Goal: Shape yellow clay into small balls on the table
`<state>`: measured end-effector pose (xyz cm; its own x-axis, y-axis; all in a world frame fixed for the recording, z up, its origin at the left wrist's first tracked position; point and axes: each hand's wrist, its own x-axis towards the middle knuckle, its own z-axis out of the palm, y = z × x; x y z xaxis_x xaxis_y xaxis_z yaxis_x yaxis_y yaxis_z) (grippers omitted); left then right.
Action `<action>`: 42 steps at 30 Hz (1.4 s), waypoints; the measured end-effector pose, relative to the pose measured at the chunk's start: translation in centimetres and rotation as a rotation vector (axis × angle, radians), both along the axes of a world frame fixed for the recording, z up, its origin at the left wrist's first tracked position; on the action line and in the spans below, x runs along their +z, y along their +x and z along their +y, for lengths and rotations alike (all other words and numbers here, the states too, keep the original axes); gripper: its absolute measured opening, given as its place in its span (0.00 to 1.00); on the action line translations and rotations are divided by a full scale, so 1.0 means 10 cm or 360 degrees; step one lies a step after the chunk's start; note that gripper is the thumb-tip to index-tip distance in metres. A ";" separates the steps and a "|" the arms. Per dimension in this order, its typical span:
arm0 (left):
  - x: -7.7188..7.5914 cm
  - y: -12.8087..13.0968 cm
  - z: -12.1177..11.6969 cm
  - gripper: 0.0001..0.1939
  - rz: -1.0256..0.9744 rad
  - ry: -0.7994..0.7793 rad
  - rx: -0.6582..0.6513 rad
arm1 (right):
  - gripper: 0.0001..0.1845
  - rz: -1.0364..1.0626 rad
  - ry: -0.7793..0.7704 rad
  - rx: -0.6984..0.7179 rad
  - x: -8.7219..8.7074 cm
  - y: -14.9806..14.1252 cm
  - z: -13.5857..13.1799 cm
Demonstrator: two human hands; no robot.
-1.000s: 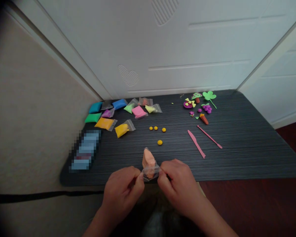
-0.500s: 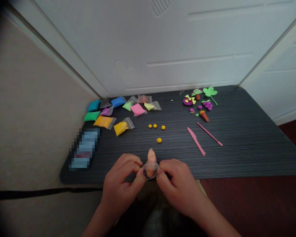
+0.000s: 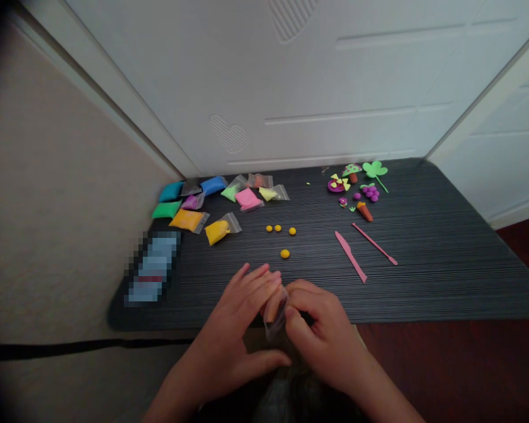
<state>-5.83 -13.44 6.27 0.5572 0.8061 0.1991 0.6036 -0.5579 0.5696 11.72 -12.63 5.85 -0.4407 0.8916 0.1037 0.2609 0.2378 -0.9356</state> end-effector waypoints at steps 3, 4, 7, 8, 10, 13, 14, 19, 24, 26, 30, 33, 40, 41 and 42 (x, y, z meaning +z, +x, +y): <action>-0.02 -0.01 0.01 0.27 -0.0031 -0.0045 0.0031 | 0.14 0.0019 -0.0065 0.0043 -0.02 0.05 -0.01; -0.03 -0.01 0.01 0.26 -0.0062 -0.0063 0.0058 | 0.14 0.0019 -0.0078 0.0021 -0.03 0.05 -0.02; -0.06 0.00 -0.01 0.25 -0.0139 -0.0096 0.0130 | 0.15 0.0007 -0.0111 -0.0060 -0.06 0.06 -0.02; -0.07 0.00 -0.02 0.25 -0.0159 -0.0089 0.0164 | 0.15 0.0004 -0.0124 -0.0078 -0.07 0.06 -0.02; -0.10 0.00 -0.03 0.23 -0.0196 -0.0053 0.0222 | 0.13 0.0007 -0.0154 -0.0097 -0.08 0.06 -0.03; -0.12 0.01 -0.06 0.20 -0.0270 -0.0004 0.0268 | 0.12 0.0030 -0.0192 -0.0103 -0.07 0.06 -0.04; -0.12 0.01 -0.06 0.20 -0.0317 0.0000 0.0275 | 0.12 0.0047 -0.0204 -0.0101 -0.06 0.06 -0.05; -0.12 0.05 -0.08 0.21 -0.0767 -0.0310 0.0362 | 0.07 0.0195 -0.0128 -0.0158 0.04 0.04 -0.17; -0.16 0.07 -0.11 0.24 -0.1155 -0.0419 0.0271 | 0.15 0.0149 0.0294 -0.0278 0.18 0.06 -0.30; -0.17 0.06 -0.11 0.25 -0.1195 -0.0369 0.0244 | 0.18 0.0073 0.0400 -0.0265 0.23 0.07 -0.32; -0.16 0.05 -0.12 0.21 -0.1205 -0.0311 0.0226 | 0.17 -0.0143 0.0587 -0.0188 0.29 0.08 -0.32; -0.14 0.05 -0.13 0.17 -0.1181 -0.0223 0.0213 | 0.17 -0.0358 0.0767 -0.0140 0.32 0.06 -0.32; -0.14 0.05 -0.11 0.22 -0.1211 -0.0063 0.0084 | 0.13 -0.0532 0.1023 -0.0165 0.42 0.02 -0.32; -0.15 0.05 -0.11 0.22 -0.1218 -0.0063 0.0073 | 0.12 -0.0527 0.1030 -0.0167 0.43 0.01 -0.31; -0.15 0.04 -0.11 0.22 -0.1220 -0.0067 0.0070 | 0.10 -0.0520 0.1029 -0.0164 0.43 0.00 -0.30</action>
<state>-5.39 -14.57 4.77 0.2430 0.8399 0.4853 0.0527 -0.5110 0.8580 11.68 -15.64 10.17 -0.4567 0.7352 0.5010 0.5535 0.6757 -0.4869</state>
